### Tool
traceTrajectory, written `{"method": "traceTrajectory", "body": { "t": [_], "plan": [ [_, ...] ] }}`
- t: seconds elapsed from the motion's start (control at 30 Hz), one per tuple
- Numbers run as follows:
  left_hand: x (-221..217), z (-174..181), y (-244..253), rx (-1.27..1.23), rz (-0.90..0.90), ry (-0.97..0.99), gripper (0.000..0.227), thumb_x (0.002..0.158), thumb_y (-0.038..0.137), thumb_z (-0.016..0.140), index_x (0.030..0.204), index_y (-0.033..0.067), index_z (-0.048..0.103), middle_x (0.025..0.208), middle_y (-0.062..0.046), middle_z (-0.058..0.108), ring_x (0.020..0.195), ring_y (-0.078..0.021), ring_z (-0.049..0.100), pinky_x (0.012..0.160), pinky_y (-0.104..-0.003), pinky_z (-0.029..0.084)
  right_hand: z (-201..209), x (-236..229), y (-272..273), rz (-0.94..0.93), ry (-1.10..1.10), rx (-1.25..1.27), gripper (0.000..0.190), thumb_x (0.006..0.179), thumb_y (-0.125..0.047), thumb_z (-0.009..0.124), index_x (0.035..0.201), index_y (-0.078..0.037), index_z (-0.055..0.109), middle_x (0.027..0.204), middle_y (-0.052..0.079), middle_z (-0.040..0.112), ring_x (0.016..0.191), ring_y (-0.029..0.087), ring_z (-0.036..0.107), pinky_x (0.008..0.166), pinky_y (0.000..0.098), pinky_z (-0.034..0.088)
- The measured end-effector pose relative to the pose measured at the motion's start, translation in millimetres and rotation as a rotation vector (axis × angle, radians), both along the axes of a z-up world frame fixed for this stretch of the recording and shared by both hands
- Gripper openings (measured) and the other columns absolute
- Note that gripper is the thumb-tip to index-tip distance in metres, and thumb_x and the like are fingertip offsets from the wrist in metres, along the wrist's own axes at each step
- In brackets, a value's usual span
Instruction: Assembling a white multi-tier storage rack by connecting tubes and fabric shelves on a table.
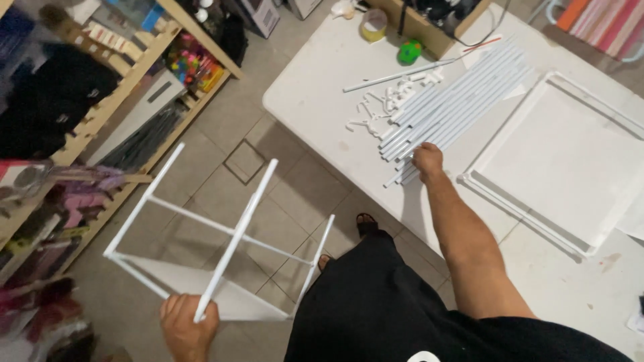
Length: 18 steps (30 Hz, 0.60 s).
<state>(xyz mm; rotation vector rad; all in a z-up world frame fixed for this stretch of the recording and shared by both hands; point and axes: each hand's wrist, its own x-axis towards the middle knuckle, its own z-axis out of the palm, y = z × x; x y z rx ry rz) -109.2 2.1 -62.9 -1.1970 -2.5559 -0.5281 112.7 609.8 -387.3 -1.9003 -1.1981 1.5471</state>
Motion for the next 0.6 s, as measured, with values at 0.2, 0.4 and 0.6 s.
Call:
{"method": "traceTrajectory", "body": {
  "t": [0.2, 0.4, 0.6],
  "plan": [
    [4, 45, 28, 0.135, -0.129, -0.021, 0.028, 0.072, -0.011, 0.054, 0.063, 0.0097, 0.038, 0.060, -0.003, 0.033, 0.059, -0.0237, 0.035, 0.063, -0.037, 0.031, 85, -38, -35, 0.108, -0.023, 0.160, 0.050, 0.083, -0.026, 0.076, 0.128, -0.008, 0.063, 0.107, 0.003, 0.069, 0.094, 0.015, 0.066, 0.084, 0.0278, 0.053],
    [-1, 50, 16, 0.216, -0.136, -0.103, 0.029, 0.075, -0.010, 0.066, 0.059, 0.0100, 0.053, 0.051, -0.004, 0.045, 0.054, -0.0280, 0.054, 0.076, -0.043, 0.055, 314, -109, -180, 1.157, 0.429, 1.085, 0.043, 0.100, -0.037, 0.069, 0.129, -0.005, 0.068, 0.118, 0.018, 0.069, 0.119, 0.041, 0.063, 0.106, 0.0526, 0.049],
    [1, 67, -24, 0.086, -0.069, -0.313, 0.016, 0.084, 0.005, 0.074, 0.075, 0.0076, 0.061, 0.065, -0.009, 0.056, 0.074, -0.0314, 0.066, 0.110, -0.054, 0.046, 362, -149, -289, 2.218, -0.277, 0.827, 0.055, 0.101, -0.063, 0.046, 0.110, -0.016, 0.074, 0.096, 0.013, 0.079, 0.090, 0.036, 0.077, 0.090, 0.0515, 0.060]
  ]
}}
